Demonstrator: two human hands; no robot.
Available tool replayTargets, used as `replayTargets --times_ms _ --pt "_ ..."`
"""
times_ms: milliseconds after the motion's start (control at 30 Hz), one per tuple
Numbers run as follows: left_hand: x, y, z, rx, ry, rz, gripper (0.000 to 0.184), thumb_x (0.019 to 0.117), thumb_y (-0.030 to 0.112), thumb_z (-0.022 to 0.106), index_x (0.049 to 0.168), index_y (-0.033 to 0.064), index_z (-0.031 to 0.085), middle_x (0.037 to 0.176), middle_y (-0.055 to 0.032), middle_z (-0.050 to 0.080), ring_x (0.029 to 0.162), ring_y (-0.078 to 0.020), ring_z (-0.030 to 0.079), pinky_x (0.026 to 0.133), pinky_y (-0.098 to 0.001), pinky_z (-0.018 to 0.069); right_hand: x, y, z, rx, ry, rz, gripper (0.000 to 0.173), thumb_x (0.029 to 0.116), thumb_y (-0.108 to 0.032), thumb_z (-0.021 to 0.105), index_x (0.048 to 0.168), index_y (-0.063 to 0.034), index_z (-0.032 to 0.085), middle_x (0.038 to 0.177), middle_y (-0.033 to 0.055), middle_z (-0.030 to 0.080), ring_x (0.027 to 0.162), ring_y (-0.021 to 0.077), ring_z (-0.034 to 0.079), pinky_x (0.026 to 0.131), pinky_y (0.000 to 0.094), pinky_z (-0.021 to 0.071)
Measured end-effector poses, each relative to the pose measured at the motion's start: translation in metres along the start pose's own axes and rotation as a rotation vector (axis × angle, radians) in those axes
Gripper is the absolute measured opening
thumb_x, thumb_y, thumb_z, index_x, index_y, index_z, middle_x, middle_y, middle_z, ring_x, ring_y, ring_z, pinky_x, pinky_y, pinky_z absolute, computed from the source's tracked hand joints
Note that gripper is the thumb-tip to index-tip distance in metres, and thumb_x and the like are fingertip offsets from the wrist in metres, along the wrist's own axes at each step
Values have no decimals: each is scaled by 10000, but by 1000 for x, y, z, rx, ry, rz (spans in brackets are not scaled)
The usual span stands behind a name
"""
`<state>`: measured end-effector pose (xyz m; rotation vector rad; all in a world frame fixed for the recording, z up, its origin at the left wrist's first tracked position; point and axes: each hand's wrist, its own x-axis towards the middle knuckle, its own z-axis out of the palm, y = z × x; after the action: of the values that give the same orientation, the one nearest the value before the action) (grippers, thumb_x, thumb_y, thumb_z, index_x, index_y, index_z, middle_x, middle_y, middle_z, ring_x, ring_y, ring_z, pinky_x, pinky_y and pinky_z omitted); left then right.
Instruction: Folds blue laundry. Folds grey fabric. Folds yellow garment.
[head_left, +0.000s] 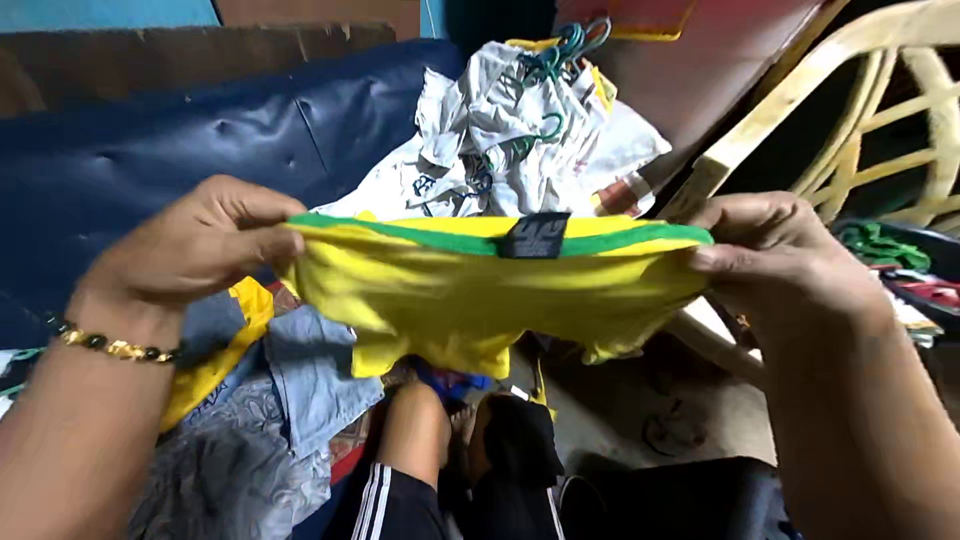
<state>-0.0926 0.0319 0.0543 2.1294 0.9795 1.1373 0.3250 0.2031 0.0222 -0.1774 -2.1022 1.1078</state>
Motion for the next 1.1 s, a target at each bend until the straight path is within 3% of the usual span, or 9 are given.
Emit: replayTargets --times_ms 200,367,467,533,600,700,833,1000,1100 --pt "86 10 31 -29 636 -401 284 1105 254 399 1003 102 617 792 44 642 703 -34 645 665 -253 574 64 -43 45 64 420 466 232 1087 -198 435 922 -168 596 708 -85 634 589 -7 605 529 177 527" --pt "112 46 91 475 275 -111 549 757 346 852 1117 21 594 891 -50 660 794 -113 645 710 -329 554 91 -78 88 205 176 302 224 1092 -111 400 915 -113 538 715 -50 623 624 38 636 634 209 583" --pt "123 45 94 598 227 -94 517 710 55 824 1148 -19 559 957 -140 659 885 -223 655 766 -413 535 100 -78 72 -397 220 -137 124 926 -178 711 972 -82 647 815 -96 663 707 -41 638 672 161 565" --pt "128 41 85 460 176 -110 493 780 -42 712 1244 -20 544 1066 -129 669 967 -157 659 841 -355 549 107 -72 49 -646 134 -313 666 756 -401 829 1236 -5 591 1110 17 627 984 27 592 854 208 515" --pt "130 38 79 306 108 -54 430 834 -39 633 1249 -17 525 1067 -83 662 939 -59 657 825 -257 561 111 -65 46 -580 -61 -225 1019 659 -296 871 1490 -9 355 1305 89 557 1138 79 583 926 227 527" --pt "130 33 66 258 -62 10 364 817 -66 699 1154 -24 565 1001 -74 666 883 -52 655 797 -228 564 114 -53 52 -476 -151 -65 860 689 66 683 1493 -8 387 1183 121 653 870 52 668 750 231 583" --pt "126 13 43 300 -151 -210 374 741 -115 793 1065 -12 635 927 -82 699 796 -96 688 742 -266 593 117 -46 47 -555 -171 8 516 761 129 561 1261 11 607 850 50 691 639 25 600 613 218 530" --pt "116 -7 18 450 -118 -265 108 849 -84 700 886 18 701 836 -15 685 754 -36 633 730 -233 538 116 -54 35 -548 -430 -60 573 885 98 530 1421 -105 523 1025 2 690 791 -15 630 701 174 551" --pt "112 -11 21 339 -4 -328 125 917 -75 628 904 42 669 774 16 689 577 9 574 534 -158 476 115 -59 34 -524 -498 -52 324 998 35 489 1151 -88 747 1074 -4 713 852 -23 659 700 143 556"
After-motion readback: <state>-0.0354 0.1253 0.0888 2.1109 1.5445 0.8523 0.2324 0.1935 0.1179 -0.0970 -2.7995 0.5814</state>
